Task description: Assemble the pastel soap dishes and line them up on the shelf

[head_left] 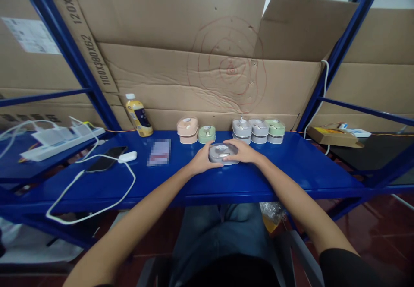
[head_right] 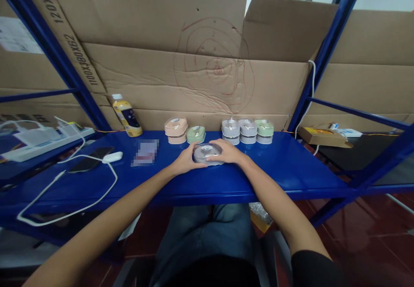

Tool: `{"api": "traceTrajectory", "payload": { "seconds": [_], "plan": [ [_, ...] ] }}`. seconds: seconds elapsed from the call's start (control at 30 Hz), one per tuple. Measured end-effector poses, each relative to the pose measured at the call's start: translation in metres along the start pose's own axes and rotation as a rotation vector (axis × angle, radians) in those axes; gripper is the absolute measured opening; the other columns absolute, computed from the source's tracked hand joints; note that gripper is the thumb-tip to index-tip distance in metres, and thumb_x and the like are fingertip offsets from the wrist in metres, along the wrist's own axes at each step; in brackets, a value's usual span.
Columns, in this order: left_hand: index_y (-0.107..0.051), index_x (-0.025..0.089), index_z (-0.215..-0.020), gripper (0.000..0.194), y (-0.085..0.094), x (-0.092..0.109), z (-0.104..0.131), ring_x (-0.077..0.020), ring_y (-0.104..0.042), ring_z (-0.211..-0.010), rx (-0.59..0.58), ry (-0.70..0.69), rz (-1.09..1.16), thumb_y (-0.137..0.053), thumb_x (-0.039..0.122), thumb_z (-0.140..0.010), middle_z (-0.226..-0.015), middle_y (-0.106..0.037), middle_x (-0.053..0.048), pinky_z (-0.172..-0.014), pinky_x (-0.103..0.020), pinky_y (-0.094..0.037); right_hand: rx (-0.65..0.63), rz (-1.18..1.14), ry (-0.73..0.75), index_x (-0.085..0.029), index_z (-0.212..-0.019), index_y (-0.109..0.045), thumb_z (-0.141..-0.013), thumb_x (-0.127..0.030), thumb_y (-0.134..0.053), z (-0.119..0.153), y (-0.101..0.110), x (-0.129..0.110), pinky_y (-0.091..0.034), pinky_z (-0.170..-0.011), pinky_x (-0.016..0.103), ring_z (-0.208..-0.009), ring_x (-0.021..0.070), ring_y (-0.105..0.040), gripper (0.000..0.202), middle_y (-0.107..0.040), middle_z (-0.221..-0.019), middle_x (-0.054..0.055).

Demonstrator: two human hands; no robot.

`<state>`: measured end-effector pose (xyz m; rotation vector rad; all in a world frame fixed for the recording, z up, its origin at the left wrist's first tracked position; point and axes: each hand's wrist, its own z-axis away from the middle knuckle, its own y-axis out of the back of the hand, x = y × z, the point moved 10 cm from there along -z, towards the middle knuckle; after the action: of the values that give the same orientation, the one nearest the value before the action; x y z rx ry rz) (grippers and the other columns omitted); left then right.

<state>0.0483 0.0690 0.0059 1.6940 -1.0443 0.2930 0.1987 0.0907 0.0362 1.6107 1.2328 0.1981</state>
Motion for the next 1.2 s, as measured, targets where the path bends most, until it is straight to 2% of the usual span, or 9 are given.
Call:
{"api": "traceTrajectory", "payload": {
  "seconds": [0.23, 0.33, 0.5, 0.63, 0.77, 0.9, 1.0, 1.1, 1.2],
  "plan": [
    [-0.039, 0.016, -0.152, 0.1, 0.002, 0.006, 0.005, -0.0389, -0.05, -0.141, -0.053, -0.064, -0.097, -0.085, 0.055, -0.072, -0.154, -0.05, -0.021, -0.117, -0.054, -0.042, -0.04, -0.005, -0.022, -0.02, -0.143, -0.06, -0.078, -0.06, -0.082, 0.002, -0.005, 0.006, -0.048, -0.11, 0.05, -0.124, 0.0318, -0.063, 0.08, -0.064, -0.134, 0.015],
    [-0.04, 0.021, -0.155, 0.085, 0.007, 0.017, 0.017, -0.036, -0.055, -0.136, -0.089, -0.148, -0.206, -0.075, 0.05, -0.084, -0.148, -0.054, -0.017, -0.114, -0.05, -0.045, 0.029, 0.032, -0.048, -0.019, -0.141, -0.06, -0.077, -0.057, -0.083, 0.003, 0.003, 0.009, -0.047, -0.112, 0.049, -0.126, 0.0312, -0.061, 0.078, -0.062, -0.134, 0.016],
    [-0.047, 0.021, -0.153, 0.065, 0.019, 0.028, 0.026, -0.0353, -0.066, -0.109, -0.029, -0.068, -0.625, -0.064, 0.043, -0.094, -0.119, -0.06, -0.016, -0.095, -0.047, -0.054, 0.21, 0.203, -0.19, -0.017, -0.131, -0.065, -0.082, -0.045, -0.081, 0.006, 0.026, 0.017, -0.052, -0.104, 0.047, -0.112, 0.0289, -0.066, 0.059, -0.063, -0.129, 0.015],
    [-0.055, 0.015, -0.144, 0.057, 0.005, 0.045, 0.004, -0.0402, -0.062, -0.113, -0.037, -0.072, -0.866, -0.066, 0.042, -0.095, -0.121, -0.059, -0.022, -0.092, -0.047, -0.052, 0.39, 0.266, -0.27, -0.016, -0.111, -0.072, -0.09, -0.036, -0.07, 0.01, 0.051, 0.019, -0.055, -0.091, 0.04, -0.091, 0.0235, -0.068, 0.029, -0.069, -0.112, 0.011],
    [-0.059, 0.011, -0.136, 0.052, -0.014, 0.052, -0.037, -0.0403, -0.058, -0.12, -0.044, -0.074, -0.981, -0.067, 0.041, -0.095, -0.125, -0.06, -0.024, -0.098, -0.047, -0.046, 0.501, 0.255, -0.286, -0.016, -0.096, -0.073, -0.091, -0.032, -0.066, 0.015, 0.068, 0.019, -0.054, -0.084, 0.037, -0.079, 0.0207, -0.066, 0.018, -0.071, -0.099, 0.009],
    [-0.059, 0.006, -0.136, 0.051, -0.026, 0.045, -0.074, -0.041, -0.056, -0.121, -0.026, -0.059, -1.019, -0.064, 0.037, -0.095, -0.129, -0.06, -0.027, -0.102, -0.049, -0.041, 0.514, 0.247, -0.291, -0.017, -0.091, -0.072, -0.09, -0.03, -0.065, 0.015, 0.071, 0.021, -0.053, -0.081, 0.035, -0.075, 0.0195, -0.064, 0.015, -0.071, -0.094, 0.008],
    [-0.047, 0.001, -0.147, 0.071, -0.021, 0.032, -0.088, -0.0451, -0.047, -0.133, 0.022, -0.011, -1.021, -0.067, 0.042, -0.093, -0.142, -0.052, -0.033, -0.109, -0.052, -0.034, 0.511, 0.236, -0.305, -0.018, -0.089, -0.071, -0.09, -0.031, -0.065, 0.015, 0.069, 0.024, -0.052, -0.081, 0.035, -0.075, 0.0193, -0.064, 0.015, -0.071, -0.093, 0.007],
    [-0.037, -0.002, -0.153, 0.091, -0.008, 0.011, -0.087, -0.0502, -0.034, -0.145, 0.062, 0.103, -1.019, -0.067, 0.056, -0.09, -0.155, -0.039, -0.037, -0.115, -0.057, -0.026, 0.504, 0.214, -0.302, -0.018, -0.088, -0.072, -0.091, -0.032, -0.063, 0.014, 0.067, 0.023, -0.052, -0.082, 0.035, -0.077, 0.0197, -0.064, 0.016, -0.072, -0.093, 0.008],
    [-0.039, 0.001, -0.152, 0.09, -0.001, -0.002, -0.072, -0.0509, -0.035, -0.145, 0.044, 0.167, -0.991, -0.061, 0.063, -0.091, -0.157, -0.039, -0.036, -0.115, -0.061, -0.026, 0.502, 0.196, -0.301, -0.018, -0.087, -0.072, -0.091, -0.032, -0.063, 0.013, 0.068, 0.022, -0.052, -0.081, 0.035, -0.076, 0.0202, -0.064, 0.017, -0.072, -0.091, 0.008]
  ]
}}
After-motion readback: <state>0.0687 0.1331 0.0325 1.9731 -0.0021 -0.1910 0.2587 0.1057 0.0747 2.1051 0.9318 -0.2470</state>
